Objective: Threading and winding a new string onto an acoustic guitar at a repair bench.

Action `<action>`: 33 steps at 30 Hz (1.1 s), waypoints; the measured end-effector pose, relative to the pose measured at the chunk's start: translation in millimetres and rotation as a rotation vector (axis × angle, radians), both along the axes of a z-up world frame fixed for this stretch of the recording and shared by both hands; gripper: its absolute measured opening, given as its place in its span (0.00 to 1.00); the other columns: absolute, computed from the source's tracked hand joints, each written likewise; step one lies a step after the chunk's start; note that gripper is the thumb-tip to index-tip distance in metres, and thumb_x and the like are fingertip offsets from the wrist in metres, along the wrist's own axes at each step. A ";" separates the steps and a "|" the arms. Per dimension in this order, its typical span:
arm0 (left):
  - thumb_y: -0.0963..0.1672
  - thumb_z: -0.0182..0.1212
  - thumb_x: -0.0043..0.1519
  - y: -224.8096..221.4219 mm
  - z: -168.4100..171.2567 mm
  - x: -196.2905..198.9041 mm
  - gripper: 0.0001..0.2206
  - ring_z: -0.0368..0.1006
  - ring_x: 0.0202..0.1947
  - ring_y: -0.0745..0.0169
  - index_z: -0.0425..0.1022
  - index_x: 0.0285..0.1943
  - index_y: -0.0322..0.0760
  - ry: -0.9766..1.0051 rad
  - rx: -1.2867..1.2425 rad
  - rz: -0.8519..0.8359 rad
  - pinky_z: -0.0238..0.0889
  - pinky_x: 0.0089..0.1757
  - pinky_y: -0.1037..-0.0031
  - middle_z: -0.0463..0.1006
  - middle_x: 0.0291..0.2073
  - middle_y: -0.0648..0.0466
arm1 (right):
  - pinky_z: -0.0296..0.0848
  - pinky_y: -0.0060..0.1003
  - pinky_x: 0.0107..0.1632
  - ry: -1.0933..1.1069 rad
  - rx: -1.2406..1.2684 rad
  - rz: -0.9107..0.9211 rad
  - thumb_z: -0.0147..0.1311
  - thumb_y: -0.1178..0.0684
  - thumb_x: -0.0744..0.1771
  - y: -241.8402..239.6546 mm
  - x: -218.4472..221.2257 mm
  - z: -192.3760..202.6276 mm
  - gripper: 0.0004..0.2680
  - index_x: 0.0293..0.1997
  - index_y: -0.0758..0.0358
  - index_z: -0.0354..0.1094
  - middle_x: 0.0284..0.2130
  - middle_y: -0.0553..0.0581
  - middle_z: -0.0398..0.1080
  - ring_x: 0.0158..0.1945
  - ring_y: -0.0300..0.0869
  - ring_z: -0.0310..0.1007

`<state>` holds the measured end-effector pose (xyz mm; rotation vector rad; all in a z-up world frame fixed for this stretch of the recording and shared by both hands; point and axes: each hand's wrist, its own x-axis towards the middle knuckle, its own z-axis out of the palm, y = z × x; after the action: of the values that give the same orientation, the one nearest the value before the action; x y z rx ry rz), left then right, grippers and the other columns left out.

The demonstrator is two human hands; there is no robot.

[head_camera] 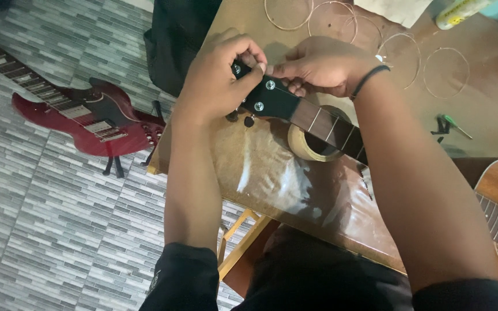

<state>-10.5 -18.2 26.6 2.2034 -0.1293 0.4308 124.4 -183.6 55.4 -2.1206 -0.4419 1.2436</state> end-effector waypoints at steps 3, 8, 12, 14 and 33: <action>0.41 0.64 0.64 -0.2 -2.5 1.9 0.01 0.69 0.43 0.59 0.76 0.40 0.42 0.026 0.018 0.007 0.63 0.40 0.67 0.72 0.37 0.57 | 0.73 0.26 0.37 0.020 0.053 0.016 0.61 0.48 0.69 -5.8 7.6 -12.9 0.10 0.35 0.65 0.71 0.27 0.54 0.72 0.27 0.37 0.70; 0.44 0.64 0.66 0.7 -5.6 3.5 0.05 0.68 0.45 0.59 0.76 0.39 0.41 0.089 0.030 0.050 0.63 0.39 0.67 0.71 0.36 0.59 | 0.75 0.28 0.37 0.096 0.200 0.025 0.57 0.59 0.69 -8.8 12.2 -24.2 0.06 0.49 0.65 0.73 0.31 0.55 0.74 0.31 0.37 0.71; 0.45 0.65 0.67 1.2 -6.5 2.4 0.08 0.67 0.43 0.57 0.73 0.36 0.42 0.088 0.031 0.040 0.60 0.37 0.67 0.69 0.34 0.58 | 0.71 0.28 0.34 0.001 0.138 0.021 0.58 0.57 0.68 -9.7 7.0 -17.2 0.03 0.37 0.64 0.72 0.27 0.52 0.71 0.27 0.36 0.66; 0.45 0.65 0.67 1.5 -5.8 2.8 0.08 0.66 0.42 0.58 0.72 0.36 0.43 0.077 0.034 0.037 0.59 0.36 0.68 0.67 0.33 0.59 | 0.70 0.26 0.35 -0.019 0.183 0.061 0.57 0.61 0.66 -8.9 2.4 -8.2 0.04 0.42 0.63 0.75 0.28 0.50 0.72 0.27 0.35 0.65; 0.56 0.53 0.68 -191.5 35.3 -19.0 0.20 0.71 0.62 0.52 0.80 0.59 0.48 -0.002 0.612 -0.133 0.43 0.63 0.38 0.81 0.56 0.56 | 0.68 0.49 0.61 -1.371 0.032 -0.032 0.58 0.53 0.69 -273.1 -146.8 15.2 0.10 0.56 0.63 0.72 0.51 0.58 0.76 0.55 0.50 0.75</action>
<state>-29.5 -209.7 61.9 2.7699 -0.4573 0.3473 -22.4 -456.7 70.6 -2.6320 -0.9307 -0.4339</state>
